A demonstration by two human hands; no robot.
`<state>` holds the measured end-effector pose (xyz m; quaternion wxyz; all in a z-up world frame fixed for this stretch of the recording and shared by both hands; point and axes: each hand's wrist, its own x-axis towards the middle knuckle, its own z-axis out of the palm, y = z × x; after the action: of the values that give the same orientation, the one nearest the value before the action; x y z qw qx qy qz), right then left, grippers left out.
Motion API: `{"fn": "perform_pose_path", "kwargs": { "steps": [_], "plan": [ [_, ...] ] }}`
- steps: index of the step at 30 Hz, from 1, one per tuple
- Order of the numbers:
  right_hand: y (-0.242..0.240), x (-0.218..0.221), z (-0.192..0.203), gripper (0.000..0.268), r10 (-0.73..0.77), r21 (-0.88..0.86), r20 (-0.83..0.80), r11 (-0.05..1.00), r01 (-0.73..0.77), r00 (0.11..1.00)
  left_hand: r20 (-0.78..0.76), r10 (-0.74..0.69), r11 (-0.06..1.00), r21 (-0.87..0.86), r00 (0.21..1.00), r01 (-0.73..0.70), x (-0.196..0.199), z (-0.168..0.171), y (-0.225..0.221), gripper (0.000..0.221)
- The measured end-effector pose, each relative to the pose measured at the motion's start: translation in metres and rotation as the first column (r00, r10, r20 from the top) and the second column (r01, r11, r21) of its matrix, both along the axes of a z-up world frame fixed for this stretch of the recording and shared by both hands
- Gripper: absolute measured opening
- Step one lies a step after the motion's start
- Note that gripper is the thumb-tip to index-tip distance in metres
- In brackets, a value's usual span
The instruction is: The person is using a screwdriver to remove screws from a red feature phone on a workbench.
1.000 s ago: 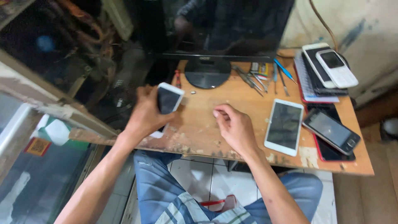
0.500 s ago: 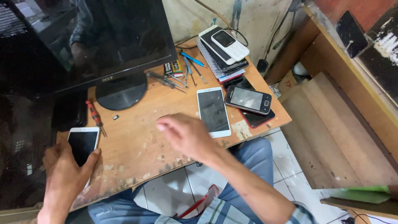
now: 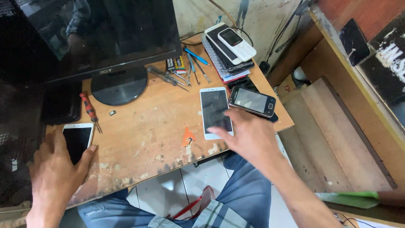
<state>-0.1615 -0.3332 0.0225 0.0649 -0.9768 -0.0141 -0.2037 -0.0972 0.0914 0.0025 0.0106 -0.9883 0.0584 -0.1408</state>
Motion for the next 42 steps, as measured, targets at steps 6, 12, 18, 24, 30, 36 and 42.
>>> {"fn": "perform_pose_path", "kwargs": {
  "steps": [6, 12, 18, 24, 30, 36, 42],
  "plan": [
    [-0.028, 0.021, 0.027, 0.056, 0.037, -0.045, -0.097, 0.998, -0.042, 0.995, 0.15, -0.144, 0.975, -0.145, 0.978, 0.166, -0.009, 0.025, -0.017, 0.087],
    [-0.074, 0.042, 0.027, 0.077, -0.049, 0.072, -0.461, 0.993, 0.092, 0.886, 0.251, -0.331, 0.846, -0.348, 0.91, 0.404, -0.001, 0.04, -0.057, 0.052],
    [-0.073, 0.04, 0.033, 0.076, -0.049, 0.309, -0.336, 0.938, 0.159, 0.941, 0.029, -0.585, 0.668, -0.549, 0.811, 0.502, 0.033, 0.043, -0.117, 0.047],
    [-0.082, 0.035, 0.056, 0.063, -0.232, 0.503, -0.355, 0.769, 0.394, 0.906, 0.131, -0.663, 0.498, -0.658, 0.737, 0.565, 0.08, 0.009, -0.153, 0.019],
    [-0.039, 0.041, 0.046, 0.074, -0.209, 0.315, -0.44, 0.875, 0.368, 0.873, 0.178, -0.639, 0.44, -0.714, 0.749, 0.545, 0.085, -0.006, -0.153, 0.013],
    [0.006, 0.045, 0.021, 0.077, -0.173, 0.191, -0.351, 0.949, 0.251, 0.92, 0.159, -0.655, 0.467, -0.683, 0.739, 0.561, 0.081, -0.009, -0.15, 0.014],
    [-0.054, 0.036, 0.027, 0.052, -0.276, 0.148, -0.279, 0.934, 0.325, 0.92, 0.157, -0.657, 0.483, -0.663, 0.737, 0.572, 0.081, -0.011, -0.149, 0.013]
  ]
}}
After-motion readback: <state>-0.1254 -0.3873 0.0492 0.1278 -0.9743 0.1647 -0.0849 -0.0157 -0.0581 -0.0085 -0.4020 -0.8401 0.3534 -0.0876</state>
